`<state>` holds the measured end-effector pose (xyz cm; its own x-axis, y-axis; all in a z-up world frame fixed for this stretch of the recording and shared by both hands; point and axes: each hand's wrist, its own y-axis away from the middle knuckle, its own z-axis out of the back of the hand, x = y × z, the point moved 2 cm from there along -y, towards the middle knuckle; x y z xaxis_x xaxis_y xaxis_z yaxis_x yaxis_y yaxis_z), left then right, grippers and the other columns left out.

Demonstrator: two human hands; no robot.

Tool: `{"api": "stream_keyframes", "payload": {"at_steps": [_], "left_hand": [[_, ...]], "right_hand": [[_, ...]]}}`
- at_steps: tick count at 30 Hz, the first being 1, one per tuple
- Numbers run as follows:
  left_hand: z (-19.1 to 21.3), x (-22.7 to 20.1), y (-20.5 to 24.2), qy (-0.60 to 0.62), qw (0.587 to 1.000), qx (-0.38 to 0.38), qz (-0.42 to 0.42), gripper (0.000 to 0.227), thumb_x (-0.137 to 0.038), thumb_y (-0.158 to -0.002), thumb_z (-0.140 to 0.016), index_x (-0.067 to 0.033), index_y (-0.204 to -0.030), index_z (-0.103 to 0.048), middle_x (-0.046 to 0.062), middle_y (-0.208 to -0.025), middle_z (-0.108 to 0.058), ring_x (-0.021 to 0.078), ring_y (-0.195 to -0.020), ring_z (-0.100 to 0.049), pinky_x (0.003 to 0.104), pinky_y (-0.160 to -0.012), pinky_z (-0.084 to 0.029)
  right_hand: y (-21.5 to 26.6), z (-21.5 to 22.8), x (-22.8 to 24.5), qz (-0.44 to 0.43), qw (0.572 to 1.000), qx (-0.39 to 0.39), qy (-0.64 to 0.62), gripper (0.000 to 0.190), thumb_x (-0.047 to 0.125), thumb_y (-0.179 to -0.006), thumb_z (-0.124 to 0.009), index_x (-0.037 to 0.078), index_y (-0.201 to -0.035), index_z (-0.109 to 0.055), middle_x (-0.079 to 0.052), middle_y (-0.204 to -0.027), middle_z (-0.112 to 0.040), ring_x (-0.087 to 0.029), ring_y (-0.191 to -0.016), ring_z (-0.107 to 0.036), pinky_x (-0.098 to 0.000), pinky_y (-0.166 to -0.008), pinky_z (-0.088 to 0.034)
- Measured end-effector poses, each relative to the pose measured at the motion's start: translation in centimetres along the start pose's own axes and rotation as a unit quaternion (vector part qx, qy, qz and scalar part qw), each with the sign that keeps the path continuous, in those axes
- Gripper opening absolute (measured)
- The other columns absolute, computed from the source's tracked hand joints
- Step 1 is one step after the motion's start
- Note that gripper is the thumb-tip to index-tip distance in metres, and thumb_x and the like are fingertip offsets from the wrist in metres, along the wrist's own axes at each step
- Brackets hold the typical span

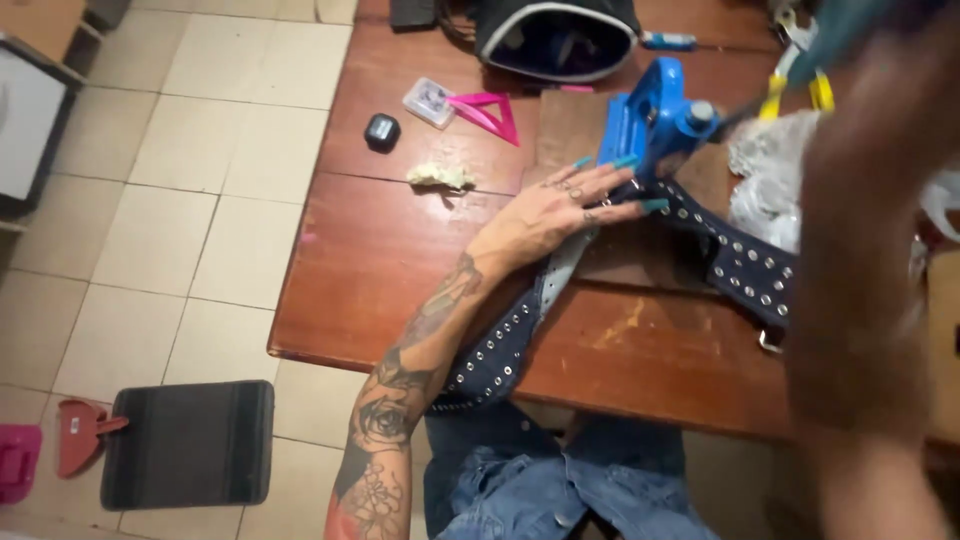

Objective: Assembling a leather belt by adjusting metal eyelets using hand tools

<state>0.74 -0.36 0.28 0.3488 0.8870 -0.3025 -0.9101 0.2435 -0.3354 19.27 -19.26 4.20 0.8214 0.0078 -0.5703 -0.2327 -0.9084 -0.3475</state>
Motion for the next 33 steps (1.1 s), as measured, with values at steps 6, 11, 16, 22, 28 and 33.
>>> {"api": "stream_keyframes", "payload": {"at_steps": [6,11,16,22,28,33], "left_hand": [[-0.2,0.0,0.1,-0.027,0.999,-0.044,0.009,0.042,-0.013,-0.096,-0.027,-0.03,-0.134,-0.032,0.01,-0.14,-0.029,0.0291,-0.129,-0.033,0.048,-0.101,-0.034],[-0.2,0.3,0.8,-0.012,0.996,-0.091,0.015,0.057,0.007,-0.087,-0.047,-0.0238,-0.133,-0.034,0.014,-0.141,-0.027,0.0338,-0.122,-0.047,0.039,-0.09,-0.051],[1.3,-1.1,1.5,0.023,0.983,-0.124,0.135,0.062,0.005,-0.071,-0.06,-0.0089,-0.126,-0.034,0.018,-0.12,-0.049,0.0321,-0.103,-0.055,0.037,-0.088,-0.045],[0.1,-4.1,1.5,-0.095,0.933,-0.171,0.301,0.039,-0.009,-0.079,-0.051,-0.0105,-0.118,-0.047,0.01,-0.097,-0.06,0.0266,-0.075,-0.058,0.038,-0.064,-0.046],[1.9,-4.5,0.2,-0.337,0.903,-0.157,0.214,0.031,-0.004,-0.083,-0.049,-0.009,-0.114,-0.054,0.001,-0.085,-0.061,0.0096,-0.043,-0.046,0.025,-0.035,-0.039],[3.2,-7.8,2.0,-0.367,0.903,-0.172,0.143,0.024,-0.001,-0.077,-0.059,-0.003,-0.101,-0.055,0.007,-0.089,-0.058,0.0172,-0.075,-0.055,0.027,-0.065,-0.044]], "right_hand": [[-4.5,-2.1,1.3,0.11,0.653,-0.017,0.749,0.037,0.019,-0.105,-0.03,-0.008,-0.126,-0.045,-0.028,-0.108,-0.053,-0.036,-0.097,-0.051,-0.0412,-0.085,-0.039],[-8.4,-2.6,-7.2,0.139,0.004,-0.044,0.989,0.052,0.033,-0.101,-0.016,-0.009,-0.115,-0.043,-0.027,-0.11,-0.052,-0.038,-0.099,-0.05,-0.0437,-0.082,-0.036],[-2.5,1.3,-7.3,-0.072,0.012,-0.189,0.979,0.076,0.05,-0.076,-0.039,0.004,-0.134,-0.022,-0.024,-0.125,-0.037,-0.036,-0.111,-0.038,-0.0472,-0.089,-0.034],[0.1,3.9,-3.4,0.006,-0.247,0.032,0.968,0.053,-0.002,-0.079,-0.055,0.0,-0.129,-0.039,-0.022,-0.104,-0.056,-0.031,-0.089,-0.052,-0.0466,-0.103,-0.03],[0.0,1.2,-4.1,0.095,-0.432,0.087,0.893,0.027,0.003,-0.091,-0.055,0.009,-0.116,-0.061,-0.005,-0.094,-0.067,-0.017,-0.069,-0.064,-0.0404,-0.093,-0.049],[3.0,0.1,-7.7,0.1,-0.451,0.135,0.876,0.027,0.002,-0.085,-0.067,0.006,-0.112,-0.064,-0.011,-0.106,-0.068,-0.017,-0.095,-0.067,-0.0439,-0.101,-0.044]]}}
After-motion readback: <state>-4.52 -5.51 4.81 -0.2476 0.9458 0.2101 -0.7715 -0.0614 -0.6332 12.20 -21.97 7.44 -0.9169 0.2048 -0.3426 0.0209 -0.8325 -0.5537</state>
